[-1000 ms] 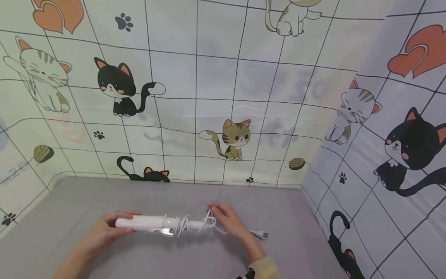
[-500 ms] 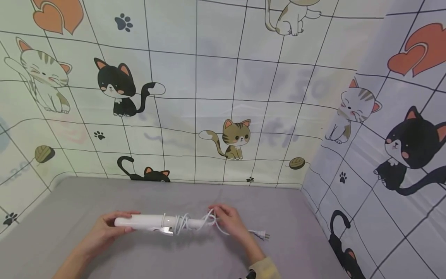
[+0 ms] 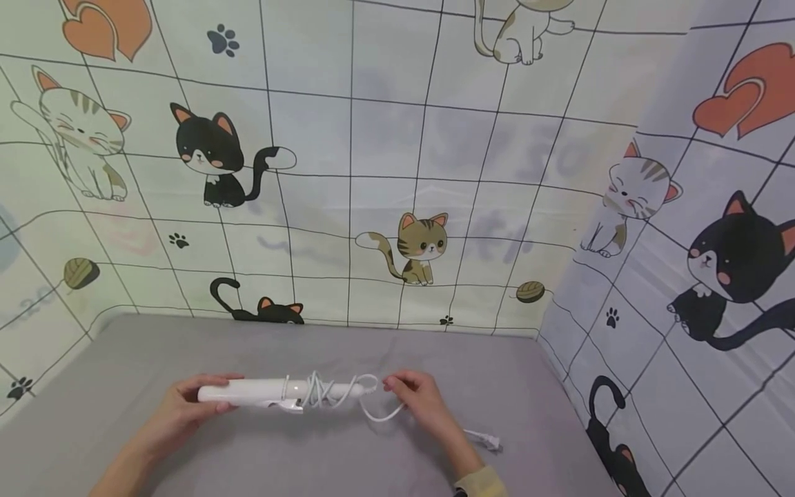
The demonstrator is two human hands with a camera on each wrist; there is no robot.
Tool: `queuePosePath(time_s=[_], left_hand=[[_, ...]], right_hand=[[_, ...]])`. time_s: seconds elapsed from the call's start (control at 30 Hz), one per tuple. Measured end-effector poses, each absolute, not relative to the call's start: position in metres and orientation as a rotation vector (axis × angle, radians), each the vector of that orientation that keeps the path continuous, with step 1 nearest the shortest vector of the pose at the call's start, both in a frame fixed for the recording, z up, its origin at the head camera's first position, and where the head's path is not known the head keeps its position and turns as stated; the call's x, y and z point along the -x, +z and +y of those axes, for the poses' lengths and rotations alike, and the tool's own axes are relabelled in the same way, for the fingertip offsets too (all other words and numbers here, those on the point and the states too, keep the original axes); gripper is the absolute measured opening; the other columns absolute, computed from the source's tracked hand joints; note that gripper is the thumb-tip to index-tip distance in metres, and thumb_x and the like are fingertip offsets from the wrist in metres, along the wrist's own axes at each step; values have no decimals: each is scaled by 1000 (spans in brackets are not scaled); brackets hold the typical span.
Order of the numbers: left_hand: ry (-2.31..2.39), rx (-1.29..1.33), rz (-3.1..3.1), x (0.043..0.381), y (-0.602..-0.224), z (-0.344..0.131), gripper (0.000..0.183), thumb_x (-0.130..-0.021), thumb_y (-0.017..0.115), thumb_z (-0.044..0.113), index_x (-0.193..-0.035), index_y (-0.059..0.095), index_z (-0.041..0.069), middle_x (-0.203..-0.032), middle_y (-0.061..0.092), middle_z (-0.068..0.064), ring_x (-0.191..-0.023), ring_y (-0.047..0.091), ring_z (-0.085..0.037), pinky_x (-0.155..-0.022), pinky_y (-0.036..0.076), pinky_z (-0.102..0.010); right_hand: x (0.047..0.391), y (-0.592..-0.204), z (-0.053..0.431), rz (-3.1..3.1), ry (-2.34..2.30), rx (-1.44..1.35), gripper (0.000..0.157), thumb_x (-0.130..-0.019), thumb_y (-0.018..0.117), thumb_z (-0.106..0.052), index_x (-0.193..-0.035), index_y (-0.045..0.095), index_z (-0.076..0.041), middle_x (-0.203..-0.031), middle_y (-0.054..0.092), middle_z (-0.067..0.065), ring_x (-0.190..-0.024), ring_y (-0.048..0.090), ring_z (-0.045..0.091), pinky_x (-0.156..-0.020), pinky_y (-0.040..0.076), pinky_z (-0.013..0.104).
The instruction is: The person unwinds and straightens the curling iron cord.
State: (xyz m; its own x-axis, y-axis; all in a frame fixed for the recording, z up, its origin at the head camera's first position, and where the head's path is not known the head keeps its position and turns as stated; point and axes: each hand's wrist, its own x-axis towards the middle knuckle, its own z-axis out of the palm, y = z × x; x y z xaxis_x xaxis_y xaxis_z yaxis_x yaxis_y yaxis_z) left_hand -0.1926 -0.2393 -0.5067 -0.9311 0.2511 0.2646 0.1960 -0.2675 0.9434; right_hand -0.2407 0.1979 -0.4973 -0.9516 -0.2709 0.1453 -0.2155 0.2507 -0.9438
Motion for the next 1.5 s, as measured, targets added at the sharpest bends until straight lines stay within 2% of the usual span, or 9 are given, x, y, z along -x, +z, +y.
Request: queuePosePath(time_s=[0.1,0.23,0.43,0.57,0.77,1.17,1.33,1.5], left_hand=[[2415,-592,1858,192,-507,-241,43,-85,65,-22,-117,75,5,-125,72,-1,-111,63,-14,-90,61,-34],[2439,-650,1804,192,-508,-243,46,-84,62,-25,-118,75,4,-126,72,-3,-111,63,-14,-91,61,-35],[2476,-694,1762,191,-506,-245,49,-85,61,-26,-118,76,7,-126,72,-5,-111,64,-15,-91,60,-34],[2481,-725,1744,191,-505,-245,48,-85,61,-27,-118,75,5,-127,71,-6,-112,64,-15,-91,60,-34],[2475,-743,1740,192,-508,-247,49,-85,60,-27,-119,74,5,-128,71,-7,-112,63,-14,-91,60,-34],[2425,-699,1806,196,-511,-251,48,-86,60,-27,-118,74,5,-128,71,-5,-112,64,-13,-91,60,-33],[2397,-704,1836,196,-509,-249,46,-86,59,-26,-117,74,4,-128,71,-4,-111,64,-13,-90,60,-30],[2390,-692,1833,196,-508,-249,45,-85,61,-25,-116,75,5,-127,71,-5,-112,64,-13,-90,60,-31]], right_hand=[[238,-496,203,2403,-1821,537,24,-103,62,-10,-107,71,11,-92,73,19,-71,57,8,-60,51,19],[234,-493,212,2373,-1748,633,22,-102,63,-7,-107,70,13,-93,73,21,-76,61,7,-64,54,20],[232,-492,230,2425,-1553,720,18,-96,72,-12,-106,75,3,-100,74,10,-84,63,9,-71,54,22],[233,-492,240,2478,-1502,718,13,-91,78,-12,-99,77,-2,-94,73,4,-84,64,9,-72,53,23],[234,-491,252,2558,-1474,667,9,-89,79,-12,-94,78,-4,-89,73,1,-77,61,8,-65,52,22],[238,-486,263,2707,-1431,423,9,-89,80,-14,-93,78,-7,-87,70,0,-74,55,14,-61,48,23],[242,-495,268,2732,-1391,501,12,-92,77,-17,-97,78,-6,-89,72,-1,-79,60,11,-67,52,23],[244,-498,265,2756,-1334,625,18,-98,71,-21,-103,78,-5,-97,75,0,-90,67,11,-80,57,26]])
